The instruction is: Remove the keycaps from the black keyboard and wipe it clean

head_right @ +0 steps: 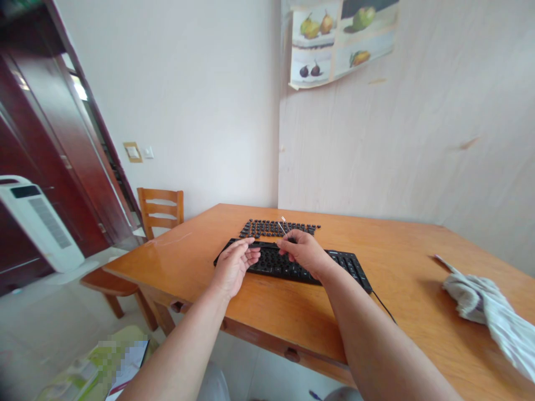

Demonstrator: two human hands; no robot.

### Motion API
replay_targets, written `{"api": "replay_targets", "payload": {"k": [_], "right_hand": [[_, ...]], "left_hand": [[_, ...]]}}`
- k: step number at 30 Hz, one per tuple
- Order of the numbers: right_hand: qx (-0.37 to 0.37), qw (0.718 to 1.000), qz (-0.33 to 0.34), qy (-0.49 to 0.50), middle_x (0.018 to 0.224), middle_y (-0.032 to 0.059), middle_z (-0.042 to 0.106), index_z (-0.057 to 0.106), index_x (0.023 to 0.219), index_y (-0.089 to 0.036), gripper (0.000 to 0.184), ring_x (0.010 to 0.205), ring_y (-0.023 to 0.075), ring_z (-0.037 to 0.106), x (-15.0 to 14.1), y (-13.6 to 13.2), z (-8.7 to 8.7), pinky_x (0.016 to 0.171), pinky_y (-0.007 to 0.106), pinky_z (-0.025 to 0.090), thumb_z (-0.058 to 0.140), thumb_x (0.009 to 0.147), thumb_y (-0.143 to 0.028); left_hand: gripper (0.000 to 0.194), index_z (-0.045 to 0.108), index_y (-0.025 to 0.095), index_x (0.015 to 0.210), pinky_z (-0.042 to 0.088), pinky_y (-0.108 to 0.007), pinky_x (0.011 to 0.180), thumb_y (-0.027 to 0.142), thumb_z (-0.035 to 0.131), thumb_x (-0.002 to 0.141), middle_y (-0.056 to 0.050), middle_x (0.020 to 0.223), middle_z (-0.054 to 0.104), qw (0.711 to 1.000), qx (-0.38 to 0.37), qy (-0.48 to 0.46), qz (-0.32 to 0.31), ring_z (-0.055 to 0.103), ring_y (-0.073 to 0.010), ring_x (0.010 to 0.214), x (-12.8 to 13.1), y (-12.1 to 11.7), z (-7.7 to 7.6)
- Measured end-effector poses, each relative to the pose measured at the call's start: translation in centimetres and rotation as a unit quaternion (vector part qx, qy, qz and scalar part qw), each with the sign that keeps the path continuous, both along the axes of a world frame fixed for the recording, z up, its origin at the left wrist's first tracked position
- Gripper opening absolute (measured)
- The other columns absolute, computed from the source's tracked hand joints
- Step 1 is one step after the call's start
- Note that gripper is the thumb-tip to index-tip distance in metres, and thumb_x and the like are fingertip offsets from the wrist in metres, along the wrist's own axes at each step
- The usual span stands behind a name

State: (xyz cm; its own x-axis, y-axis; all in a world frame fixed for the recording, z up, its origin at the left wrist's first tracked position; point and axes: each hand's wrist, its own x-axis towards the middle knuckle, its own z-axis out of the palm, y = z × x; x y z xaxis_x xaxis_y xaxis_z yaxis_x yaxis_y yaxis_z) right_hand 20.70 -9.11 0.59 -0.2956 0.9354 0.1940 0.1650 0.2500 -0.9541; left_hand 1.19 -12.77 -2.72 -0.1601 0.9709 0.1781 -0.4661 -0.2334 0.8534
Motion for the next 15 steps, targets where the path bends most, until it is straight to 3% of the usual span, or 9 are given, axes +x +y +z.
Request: {"api": "replay_targets", "payload": {"k": [5,15], "right_hand": [[0.003,1.0,-0.015,0.01,0.07,-0.0007,0.065,0.054,0.087,-0.019,0.031,0.048,0.0065,0.046,0.02,0.27,-0.29,0.041,0.017,0.027,0.072,0.068,-0.037],[-0.015,1.0,0.007,0.02,0.071,0.0,0.067,0.058,0.088,-0.019,0.029,0.047,0.0068,0.046,0.08,0.25,-0.2,0.04,0.018,0.027,0.069,0.07,-0.038]], "left_hand": [[0.032,0.064,0.013,0.106,0.054,-0.028,0.072,0.018,0.064,0.074,-0.007,0.084,0.07,1.0,-0.002,-0.002,0.003,0.069,-0.0156,0.075,0.14,-0.05,-0.03],[0.029,0.063,0.014,0.104,0.054,-0.028,0.074,0.019,0.065,0.076,-0.007,0.085,0.069,1.0,-0.003,0.0,0.002,0.07,-0.0165,0.078,0.08,0.07,-0.1]]}}
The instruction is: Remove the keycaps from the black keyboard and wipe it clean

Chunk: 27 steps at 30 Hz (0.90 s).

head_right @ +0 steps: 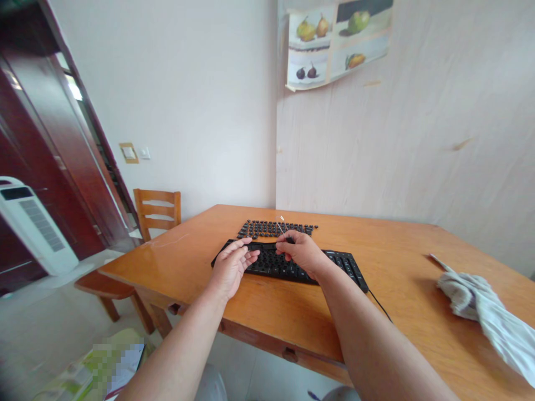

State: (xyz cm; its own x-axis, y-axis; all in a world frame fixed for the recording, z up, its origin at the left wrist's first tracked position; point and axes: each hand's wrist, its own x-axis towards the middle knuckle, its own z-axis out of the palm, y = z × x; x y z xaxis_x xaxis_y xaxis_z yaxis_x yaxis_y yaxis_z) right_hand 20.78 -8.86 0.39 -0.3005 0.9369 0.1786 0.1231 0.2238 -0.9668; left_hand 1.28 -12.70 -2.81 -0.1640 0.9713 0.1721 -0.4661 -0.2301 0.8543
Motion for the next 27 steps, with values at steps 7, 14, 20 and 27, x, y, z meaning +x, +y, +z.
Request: {"api": "replay_targets", "payload": {"k": [7,14,20,27], "right_hand": [[-0.019,1.0,-0.004,0.012,0.071,0.0003,0.067,0.057,0.086,-0.02,0.029,0.047,0.0069,0.045,0.03,0.29,-0.25,0.039,0.017,0.025,0.07,0.07,-0.04],[-0.02,1.0,-0.01,0.015,0.071,0.0006,0.067,0.057,0.085,-0.02,0.03,0.046,0.0067,0.045,0.01,0.21,-0.19,0.038,0.017,0.025,0.071,0.069,-0.042],[-0.008,1.0,-0.012,0.0,0.069,0.0,0.066,0.057,0.085,-0.02,0.031,0.046,0.0065,0.045,-0.24,-0.06,0.04,0.039,0.017,0.026,0.07,0.07,-0.043],[0.027,0.999,0.0,-0.028,0.065,-0.0014,0.063,0.059,0.083,-0.019,0.031,0.049,0.0077,0.048,-0.77,-0.52,-0.05,0.045,0.02,0.036,0.072,0.07,-0.044]], "left_hand": [[0.029,0.062,0.013,0.105,0.054,-0.029,0.075,0.022,0.062,0.078,-0.008,0.083,0.07,1.0,0.001,-0.009,-0.016,0.07,-0.0169,0.079,-0.02,-0.01,-0.06],[0.029,0.062,0.012,0.105,0.054,-0.03,0.073,0.028,0.059,0.081,-0.008,0.084,0.07,1.0,0.009,-0.014,-0.021,0.07,-0.0173,0.078,-0.13,0.02,-0.13],[0.033,0.064,0.015,0.098,0.054,-0.026,0.073,0.028,0.076,0.071,-0.004,0.085,0.066,1.0,-0.001,0.027,0.006,0.069,-0.0143,0.077,0.15,-0.09,-0.02],[0.032,0.064,0.016,0.096,0.054,-0.025,0.072,0.029,0.077,0.069,-0.003,0.082,0.066,0.998,0.011,0.064,0.021,0.068,-0.0134,0.076,0.08,0.11,-0.5]]}}
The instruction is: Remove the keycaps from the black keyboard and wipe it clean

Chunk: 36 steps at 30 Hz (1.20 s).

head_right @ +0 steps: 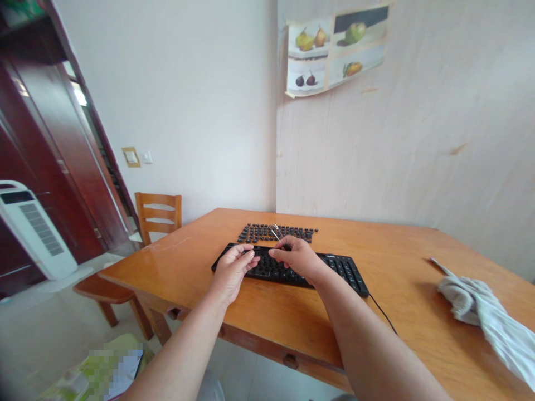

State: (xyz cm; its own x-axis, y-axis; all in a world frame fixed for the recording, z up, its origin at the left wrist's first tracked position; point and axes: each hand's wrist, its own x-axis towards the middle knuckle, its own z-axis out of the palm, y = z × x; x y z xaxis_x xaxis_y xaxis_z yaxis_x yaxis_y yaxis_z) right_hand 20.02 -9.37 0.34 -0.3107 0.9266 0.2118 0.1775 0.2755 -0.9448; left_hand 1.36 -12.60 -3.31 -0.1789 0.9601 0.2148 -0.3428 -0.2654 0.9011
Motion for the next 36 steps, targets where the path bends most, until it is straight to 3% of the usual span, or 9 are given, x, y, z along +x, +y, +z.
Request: {"api": "replay_targets", "payload": {"k": [6,14,19,27,36], "right_hand": [[0.004,1.0,0.005,-0.01,0.06,-0.002,0.061,0.058,0.08,-0.019,0.029,0.047,0.0073,0.046,-0.14,0.12,-0.34,0.045,0.019,0.036,0.069,0.074,-0.045],[-0.04,0.998,0.035,0.023,0.064,0.0004,0.065,0.056,0.084,-0.018,0.033,0.045,0.0062,0.043,0.05,0.06,-0.19,0.041,0.018,0.027,0.068,0.074,-0.047],[-0.035,0.999,0.022,0.022,0.063,0.0004,0.065,0.056,0.082,-0.018,0.033,0.044,0.0064,0.044,0.03,0.27,-0.3,0.04,0.018,0.026,0.067,0.074,-0.048],[-0.012,0.999,0.044,0.008,0.064,-0.0002,0.064,0.058,0.082,-0.017,0.031,0.046,0.0062,0.044,-0.13,-0.03,-0.1,0.042,0.018,0.028,0.068,0.074,-0.046],[-0.018,0.999,0.038,0.025,0.063,0.0,0.065,0.058,0.084,-0.017,0.034,0.045,0.0061,0.043,0.09,0.31,-0.38,0.041,0.018,0.027,0.069,0.073,-0.047]], "left_hand": [[0.032,0.064,0.016,0.096,0.054,-0.025,0.072,0.03,0.076,0.071,-0.003,0.083,0.066,1.0,-0.002,0.007,-0.002,0.068,-0.0138,0.076,0.01,0.12,-0.21],[0.029,0.062,0.016,0.095,0.054,-0.026,0.072,0.03,0.073,0.073,-0.003,0.081,0.064,1.0,0.0,0.001,-0.004,0.069,-0.0145,0.075,0.12,-0.01,-0.07],[0.033,0.06,0.016,0.096,0.054,-0.028,0.069,0.04,0.069,0.075,-0.004,0.084,0.065,1.0,0.0,0.006,-0.004,0.069,-0.0164,0.074,0.25,-0.13,0.04],[0.045,0.053,0.016,0.099,0.053,-0.026,0.067,0.041,0.075,0.069,-0.002,0.072,0.066,0.99,0.003,0.139,0.028,0.068,-0.0153,0.067,0.34,-0.54,0.11],[0.038,0.054,0.015,0.097,0.053,-0.027,0.061,0.047,0.064,0.078,-0.006,0.077,0.068,0.987,0.012,0.154,0.035,0.067,-0.0148,0.063,0.37,-0.27,-0.26]]}}
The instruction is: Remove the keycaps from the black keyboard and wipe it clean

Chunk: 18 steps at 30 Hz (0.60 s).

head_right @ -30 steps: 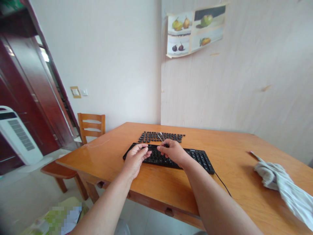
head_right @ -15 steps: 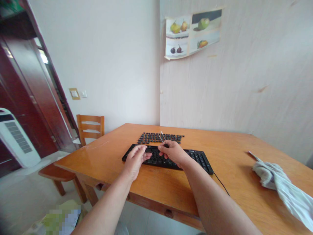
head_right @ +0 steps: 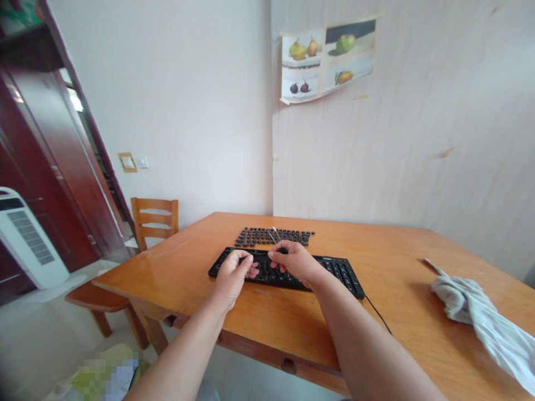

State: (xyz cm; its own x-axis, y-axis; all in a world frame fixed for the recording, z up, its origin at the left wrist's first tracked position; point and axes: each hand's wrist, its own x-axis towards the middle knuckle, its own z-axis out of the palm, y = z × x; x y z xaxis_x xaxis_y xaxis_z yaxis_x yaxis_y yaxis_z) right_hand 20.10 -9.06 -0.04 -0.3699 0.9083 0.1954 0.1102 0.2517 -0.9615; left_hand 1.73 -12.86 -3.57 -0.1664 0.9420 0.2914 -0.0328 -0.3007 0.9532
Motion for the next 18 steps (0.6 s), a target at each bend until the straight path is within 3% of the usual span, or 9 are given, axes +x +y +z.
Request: {"api": "replay_targets", "payload": {"k": [6,12,15,18], "right_hand": [[-0.052,0.997,-0.029,0.043,0.059,-0.0026,0.063,0.053,0.085,-0.02,0.034,0.041,0.0057,0.042,-0.01,0.16,0.1,0.037,0.016,0.022,0.071,0.072,-0.046],[-0.064,0.996,-0.048,0.05,0.059,-0.0006,0.063,0.053,0.082,-0.019,0.035,0.039,0.0053,0.04,-0.05,0.36,0.01,0.035,0.016,0.02,0.065,0.077,-0.051],[-0.047,0.997,-0.056,0.033,0.061,0.0012,0.064,0.053,0.082,-0.019,0.038,0.039,0.0061,0.041,-0.12,0.43,-0.06,0.034,0.017,0.02,0.057,0.081,-0.057],[0.026,0.996,-0.086,0.005,0.066,0.0003,0.064,0.056,0.085,-0.019,0.035,0.042,0.0069,0.043,-0.1,0.49,-0.08,0.037,0.019,0.027,0.055,0.083,-0.054]], "left_hand": [[0.039,0.056,0.017,0.102,0.054,-0.028,0.067,0.048,0.062,0.079,-0.006,0.088,0.068,0.996,0.012,-0.078,-0.04,0.07,-0.0177,0.074,-0.02,-0.03,0.25],[0.039,0.056,0.015,0.101,0.055,-0.031,0.071,0.046,0.065,0.079,-0.01,0.091,0.07,0.996,0.011,-0.076,-0.039,0.07,-0.0177,0.075,-0.05,-0.09,0.29],[0.041,0.056,0.014,0.095,0.054,-0.028,0.064,0.051,0.063,0.078,-0.01,0.085,0.071,0.997,0.001,-0.074,-0.008,0.069,-0.0165,0.067,-0.18,0.15,0.24],[0.043,0.056,0.014,0.09,0.052,-0.026,0.058,0.054,0.064,0.076,-0.009,0.078,0.071,0.996,-0.001,-0.083,0.023,0.066,-0.0145,0.06,-0.39,0.36,0.15]]}}
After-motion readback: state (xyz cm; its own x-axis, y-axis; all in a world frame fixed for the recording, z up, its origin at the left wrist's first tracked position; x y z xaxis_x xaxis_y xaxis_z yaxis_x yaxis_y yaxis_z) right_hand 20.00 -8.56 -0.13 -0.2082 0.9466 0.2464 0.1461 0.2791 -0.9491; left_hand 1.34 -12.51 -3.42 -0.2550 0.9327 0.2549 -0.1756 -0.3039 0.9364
